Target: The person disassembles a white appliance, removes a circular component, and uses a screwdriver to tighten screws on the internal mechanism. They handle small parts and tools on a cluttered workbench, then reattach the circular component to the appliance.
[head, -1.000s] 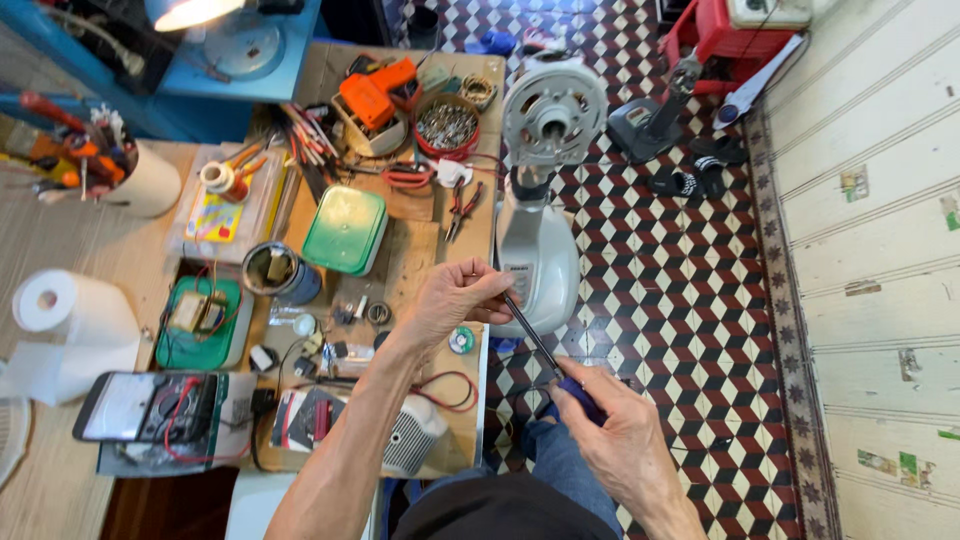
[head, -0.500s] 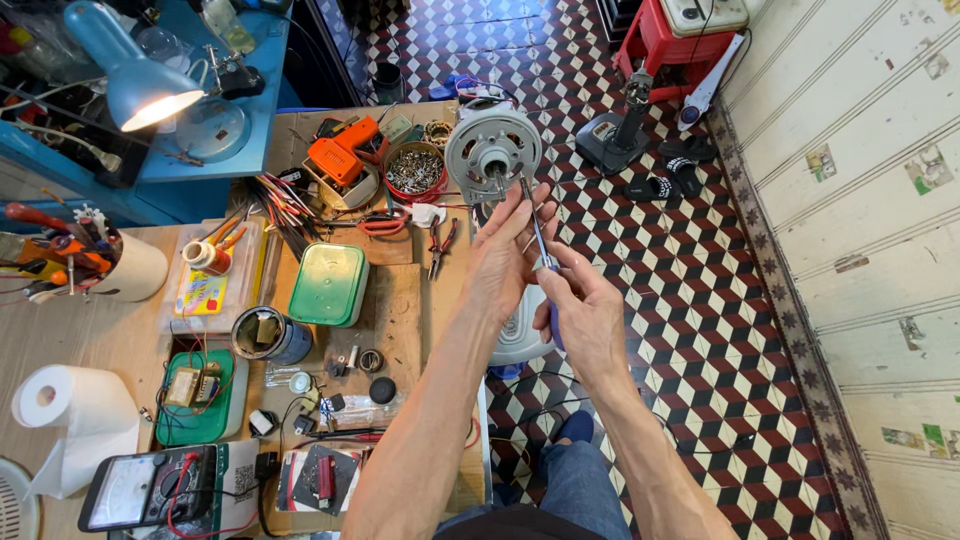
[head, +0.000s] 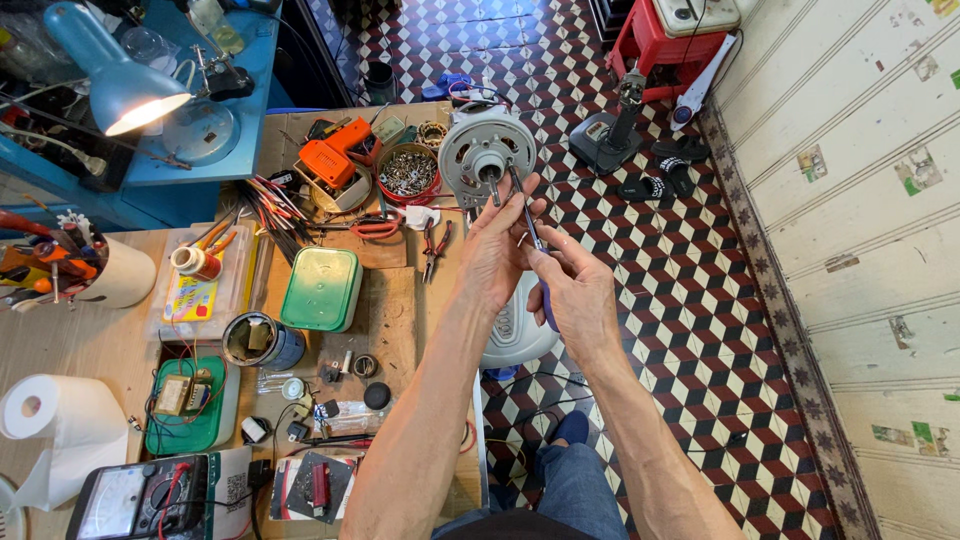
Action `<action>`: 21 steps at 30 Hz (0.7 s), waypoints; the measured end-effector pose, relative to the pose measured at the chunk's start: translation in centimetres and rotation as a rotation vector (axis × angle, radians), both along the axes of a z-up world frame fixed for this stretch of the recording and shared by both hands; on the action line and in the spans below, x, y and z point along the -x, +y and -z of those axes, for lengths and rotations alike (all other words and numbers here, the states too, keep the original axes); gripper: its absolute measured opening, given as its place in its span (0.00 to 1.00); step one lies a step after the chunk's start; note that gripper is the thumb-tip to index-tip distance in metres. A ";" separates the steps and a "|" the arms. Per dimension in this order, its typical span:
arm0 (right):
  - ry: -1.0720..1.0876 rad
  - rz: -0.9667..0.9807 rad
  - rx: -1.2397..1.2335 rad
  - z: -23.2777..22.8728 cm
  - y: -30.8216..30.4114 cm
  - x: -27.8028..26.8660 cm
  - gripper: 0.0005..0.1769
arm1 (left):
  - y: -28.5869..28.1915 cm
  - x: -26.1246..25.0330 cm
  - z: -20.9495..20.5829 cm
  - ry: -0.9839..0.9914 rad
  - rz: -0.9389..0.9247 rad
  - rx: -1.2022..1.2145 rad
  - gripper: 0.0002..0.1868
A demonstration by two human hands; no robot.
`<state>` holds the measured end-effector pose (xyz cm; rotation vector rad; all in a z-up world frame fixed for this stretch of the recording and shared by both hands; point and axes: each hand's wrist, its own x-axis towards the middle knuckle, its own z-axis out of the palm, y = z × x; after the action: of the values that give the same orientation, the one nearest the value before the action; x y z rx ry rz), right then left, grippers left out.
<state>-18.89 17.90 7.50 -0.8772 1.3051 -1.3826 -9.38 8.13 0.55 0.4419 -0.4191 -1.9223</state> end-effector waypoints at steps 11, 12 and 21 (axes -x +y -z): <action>-0.025 -0.020 -0.036 -0.8 -0.4 0.3 0.27 | -0.3 0.2 -0.1 -0.020 0.003 -0.040 0.22; -0.045 -0.026 -0.034 -0.8 -0.6 0.3 0.26 | -0.4 0.2 0.1 -0.029 -0.001 -0.043 0.22; -0.371 -0.079 -0.115 -1.1 -1.8 0.9 0.22 | -0.8 -0.3 -0.8 0.053 0.111 -0.033 0.20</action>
<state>-19.75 16.11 8.60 -0.5557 1.0417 -1.3197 -9.08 7.37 1.31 0.3956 -0.3846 -2.0461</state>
